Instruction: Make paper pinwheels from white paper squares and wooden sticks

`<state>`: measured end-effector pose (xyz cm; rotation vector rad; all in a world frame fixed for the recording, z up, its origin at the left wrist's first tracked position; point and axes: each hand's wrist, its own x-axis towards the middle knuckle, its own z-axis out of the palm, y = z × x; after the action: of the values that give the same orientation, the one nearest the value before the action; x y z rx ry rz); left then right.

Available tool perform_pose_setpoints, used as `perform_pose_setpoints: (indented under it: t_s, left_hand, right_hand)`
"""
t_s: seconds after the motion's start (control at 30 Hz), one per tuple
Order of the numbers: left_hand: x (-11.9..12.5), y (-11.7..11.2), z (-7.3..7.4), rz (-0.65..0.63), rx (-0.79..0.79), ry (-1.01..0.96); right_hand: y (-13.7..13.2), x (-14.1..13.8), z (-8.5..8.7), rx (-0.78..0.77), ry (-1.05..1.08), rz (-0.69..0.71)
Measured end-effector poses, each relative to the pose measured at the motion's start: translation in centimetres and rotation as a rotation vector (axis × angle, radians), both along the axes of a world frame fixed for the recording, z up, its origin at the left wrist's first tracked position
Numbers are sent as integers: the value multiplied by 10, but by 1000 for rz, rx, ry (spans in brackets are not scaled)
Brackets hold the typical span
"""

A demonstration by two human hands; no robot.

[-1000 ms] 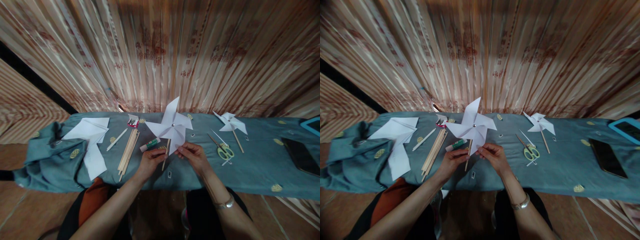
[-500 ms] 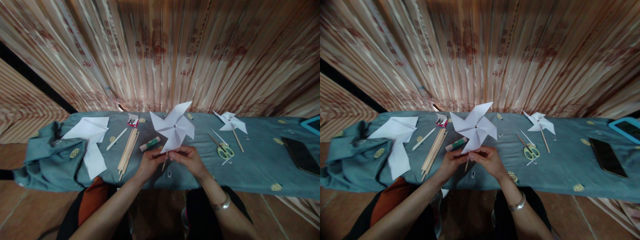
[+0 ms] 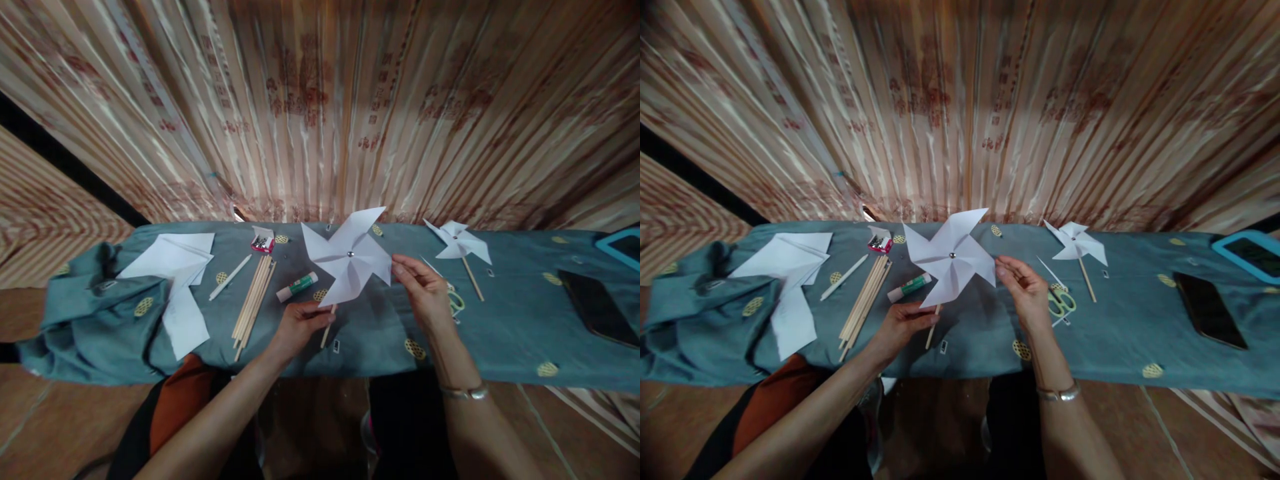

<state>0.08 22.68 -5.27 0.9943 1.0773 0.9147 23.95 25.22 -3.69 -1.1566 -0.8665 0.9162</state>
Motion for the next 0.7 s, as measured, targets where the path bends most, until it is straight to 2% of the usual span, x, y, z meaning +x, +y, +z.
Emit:
perform_pose_setpoints:
  t_s: [0.13, 0.4, 0.7]
  left_hand:
    - [0, 1, 0, 0, 8, 6]
    - [-2, 4, -5, 70, -2, 9]
    - [-2, 7, -5, 106, 52, 23]
  right_hand:
    - [0, -2, -2, -41, -57, 43]
    - [-4, -11, 4, -70, -96, 77]
    - [-10, -27, 1, -106, -43, 176]
